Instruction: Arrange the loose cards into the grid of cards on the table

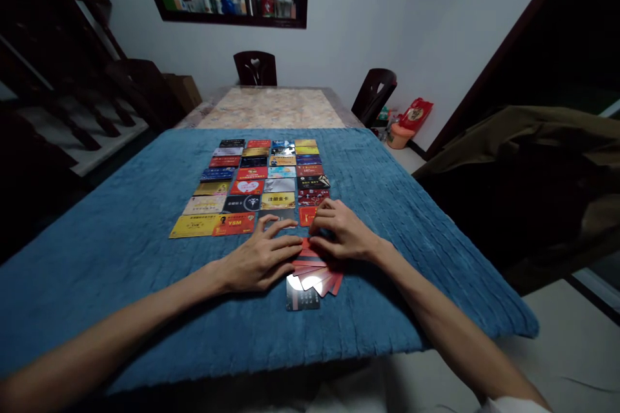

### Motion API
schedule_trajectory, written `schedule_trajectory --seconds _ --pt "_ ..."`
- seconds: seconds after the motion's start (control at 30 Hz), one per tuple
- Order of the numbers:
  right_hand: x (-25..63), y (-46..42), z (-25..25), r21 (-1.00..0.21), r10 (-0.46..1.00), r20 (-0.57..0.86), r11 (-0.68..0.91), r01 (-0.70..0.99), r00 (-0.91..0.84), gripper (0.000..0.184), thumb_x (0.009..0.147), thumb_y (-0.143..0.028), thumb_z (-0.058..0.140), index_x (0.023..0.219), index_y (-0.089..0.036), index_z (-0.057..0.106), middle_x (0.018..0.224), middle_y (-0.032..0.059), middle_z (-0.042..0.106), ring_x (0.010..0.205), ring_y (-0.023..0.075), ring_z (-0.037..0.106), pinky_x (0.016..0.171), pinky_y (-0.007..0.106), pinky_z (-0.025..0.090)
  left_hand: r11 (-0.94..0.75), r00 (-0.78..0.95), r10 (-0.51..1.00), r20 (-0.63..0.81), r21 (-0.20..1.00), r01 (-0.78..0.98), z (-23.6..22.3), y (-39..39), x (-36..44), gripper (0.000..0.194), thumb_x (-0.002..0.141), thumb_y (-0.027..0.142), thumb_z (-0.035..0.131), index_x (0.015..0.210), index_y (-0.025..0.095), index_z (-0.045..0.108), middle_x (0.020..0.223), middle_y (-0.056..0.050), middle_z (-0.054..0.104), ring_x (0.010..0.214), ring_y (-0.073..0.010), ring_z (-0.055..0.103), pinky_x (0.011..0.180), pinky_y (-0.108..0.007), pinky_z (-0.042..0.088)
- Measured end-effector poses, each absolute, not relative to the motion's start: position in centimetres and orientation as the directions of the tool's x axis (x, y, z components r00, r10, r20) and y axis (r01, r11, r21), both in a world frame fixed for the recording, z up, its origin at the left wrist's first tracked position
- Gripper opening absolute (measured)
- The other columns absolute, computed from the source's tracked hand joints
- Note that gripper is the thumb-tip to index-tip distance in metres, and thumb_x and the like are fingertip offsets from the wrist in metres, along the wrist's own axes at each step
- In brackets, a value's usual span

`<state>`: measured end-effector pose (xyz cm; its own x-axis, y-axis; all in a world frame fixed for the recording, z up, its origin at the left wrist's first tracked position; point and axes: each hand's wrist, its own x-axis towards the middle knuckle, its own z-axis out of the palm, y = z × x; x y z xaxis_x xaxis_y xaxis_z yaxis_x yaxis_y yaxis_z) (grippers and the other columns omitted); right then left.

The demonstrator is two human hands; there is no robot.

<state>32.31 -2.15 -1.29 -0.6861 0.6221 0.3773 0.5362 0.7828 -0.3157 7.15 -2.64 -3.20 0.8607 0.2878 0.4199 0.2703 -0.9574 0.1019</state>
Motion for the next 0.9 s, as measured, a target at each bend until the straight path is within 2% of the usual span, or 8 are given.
schedule_trajectory --seconds 0.27,0.5,0.6,0.73,0.9 --pt "31.8 -3.4 -0.4 -0.314 0.567 0.239 0.813 0.49 -0.788 0.029 0.089 -0.047 0.064 0.092 -0.018 0.067 0.099 0.0091 0.064 0.093 0.0232 0.05 0.087 0.043 0.04 -0.947 0.857 0.32 0.405 0.104 0.304 -2.6 -2.8 5.8 0.02 0.094 0.027 0.056 0.108 0.016 0.065 0.115 -0.012 0.069 0.125 -0.0327 0.05 0.103 -0.054 0.034" --pt "31.4 -3.7 -0.6 -0.311 0.574 0.209 0.807 0.502 -0.792 0.026 0.087 -0.042 0.066 0.096 -0.017 0.067 0.094 0.0065 0.061 0.09 0.0219 0.047 0.085 0.04 0.04 -0.956 0.865 0.289 0.409 0.082 0.281 -2.3 -2.6 5.6 0.015 0.092 0.025 0.057 0.097 0.015 0.066 0.099 -0.011 0.069 0.115 -0.0291 0.055 0.1 -0.049 0.04" --pt "31.2 -3.7 -0.6 -0.303 0.572 0.215 0.81 0.503 -0.792 0.023 0.089 -0.039 0.063 0.094 -0.018 0.068 0.091 0.0062 0.061 0.088 0.0216 0.047 0.084 0.04 0.039 -0.964 0.868 0.249 0.43 0.025 0.265 -2.0 -2.6 5.6 0.014 0.091 0.022 0.055 0.09 0.014 0.066 0.089 -0.01 0.067 0.101 -0.0257 0.058 0.092 -0.044 0.044" --pt "31.0 -3.7 -0.6 -0.279 0.565 0.227 0.818 0.503 -0.793 0.027 0.092 -0.042 0.058 0.094 -0.017 0.068 0.091 0.0069 0.062 0.088 0.0216 0.049 0.084 0.04 0.039 -0.963 0.872 0.172 0.457 -0.11 0.247 -2.0 -2.7 5.8 0.015 0.091 0.017 0.051 0.083 0.014 0.063 0.077 -0.008 0.063 0.081 -0.0216 0.055 0.078 -0.038 0.044" --pt "30.9 -3.8 -0.6 -0.265 0.569 0.239 0.817 0.511 -0.787 0.028 0.094 -0.042 0.056 0.098 -0.018 0.069 0.091 0.0072 0.063 0.088 0.022 0.049 0.084 0.04 0.039 -0.932 0.881 0.083 0.466 -0.277 0.234 -2.3 -2.7 6.0 0.022 0.096 0.012 0.044 0.083 0.016 0.061 0.074 -0.006 0.061 0.071 -0.0193 0.051 0.069 -0.037 0.039"
